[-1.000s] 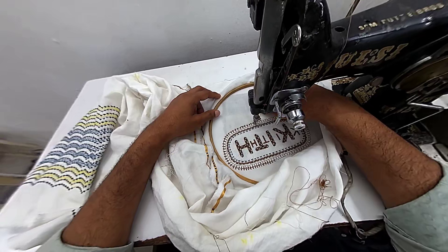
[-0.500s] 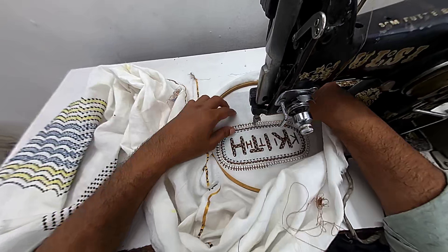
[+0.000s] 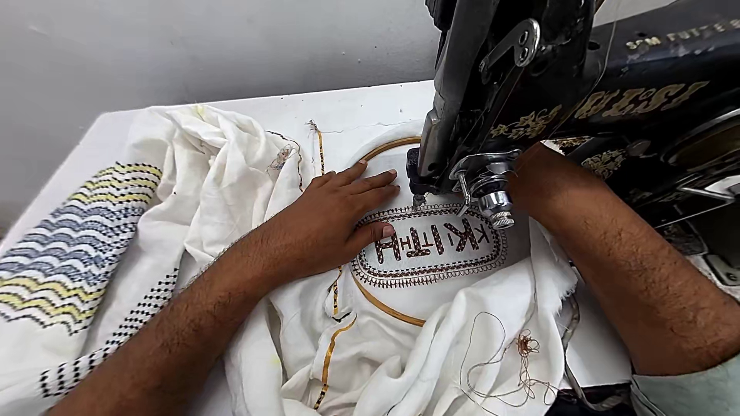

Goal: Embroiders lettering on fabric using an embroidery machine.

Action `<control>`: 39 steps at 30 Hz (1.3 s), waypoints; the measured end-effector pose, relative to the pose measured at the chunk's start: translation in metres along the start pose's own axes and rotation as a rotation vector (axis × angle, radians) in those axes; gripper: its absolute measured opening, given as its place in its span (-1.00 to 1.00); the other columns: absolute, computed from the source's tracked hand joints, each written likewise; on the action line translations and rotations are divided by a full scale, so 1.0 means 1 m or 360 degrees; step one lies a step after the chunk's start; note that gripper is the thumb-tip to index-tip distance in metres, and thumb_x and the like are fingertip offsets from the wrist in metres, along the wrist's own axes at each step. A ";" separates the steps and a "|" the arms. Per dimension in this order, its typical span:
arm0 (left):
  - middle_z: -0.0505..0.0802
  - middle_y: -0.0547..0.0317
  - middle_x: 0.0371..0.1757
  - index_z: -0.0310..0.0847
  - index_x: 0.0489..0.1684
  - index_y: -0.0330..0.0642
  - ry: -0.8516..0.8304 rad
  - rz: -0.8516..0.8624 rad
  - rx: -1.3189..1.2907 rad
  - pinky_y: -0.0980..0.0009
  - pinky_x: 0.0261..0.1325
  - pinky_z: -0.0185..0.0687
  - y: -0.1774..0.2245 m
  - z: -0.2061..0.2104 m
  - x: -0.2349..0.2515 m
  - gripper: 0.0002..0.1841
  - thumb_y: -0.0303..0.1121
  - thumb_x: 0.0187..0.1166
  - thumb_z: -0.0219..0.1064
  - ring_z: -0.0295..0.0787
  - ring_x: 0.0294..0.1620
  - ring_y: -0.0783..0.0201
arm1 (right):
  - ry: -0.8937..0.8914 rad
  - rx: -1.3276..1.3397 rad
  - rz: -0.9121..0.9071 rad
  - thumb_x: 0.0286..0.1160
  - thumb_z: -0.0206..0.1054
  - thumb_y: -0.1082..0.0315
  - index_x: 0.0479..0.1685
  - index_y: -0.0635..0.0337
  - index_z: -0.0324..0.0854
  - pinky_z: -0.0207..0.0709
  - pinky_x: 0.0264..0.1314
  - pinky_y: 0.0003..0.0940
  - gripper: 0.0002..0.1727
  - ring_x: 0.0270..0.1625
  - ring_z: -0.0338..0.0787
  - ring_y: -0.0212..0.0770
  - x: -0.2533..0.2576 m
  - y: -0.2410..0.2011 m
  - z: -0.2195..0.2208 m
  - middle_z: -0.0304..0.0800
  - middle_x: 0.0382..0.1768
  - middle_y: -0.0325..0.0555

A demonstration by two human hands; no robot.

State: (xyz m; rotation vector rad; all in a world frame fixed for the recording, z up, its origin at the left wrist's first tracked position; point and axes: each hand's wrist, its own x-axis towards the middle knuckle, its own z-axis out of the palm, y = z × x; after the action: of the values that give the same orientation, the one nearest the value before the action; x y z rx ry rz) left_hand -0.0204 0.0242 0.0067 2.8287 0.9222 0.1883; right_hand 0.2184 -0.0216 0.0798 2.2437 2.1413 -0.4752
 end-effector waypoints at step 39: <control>0.40 0.26 0.83 0.36 0.79 0.05 -0.0067 -0.0046 -0.0003 -0.27 0.81 -0.01 0.002 0.000 -0.002 -0.32 0.19 0.82 -0.18 0.11 0.88 -0.03 | 0.0501 0.0165 -0.0369 0.53 0.42 0.26 -0.09 0.47 0.71 0.43 0.17 0.21 -0.67 0.11 0.74 0.22 0.006 0.019 0.022 0.77 -0.07 0.36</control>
State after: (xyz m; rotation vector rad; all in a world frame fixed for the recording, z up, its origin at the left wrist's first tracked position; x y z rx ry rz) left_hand -0.0208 0.0212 0.0074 2.8044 0.9525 0.1252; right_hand 0.2319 -0.0221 0.0534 2.2640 2.6057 -0.2515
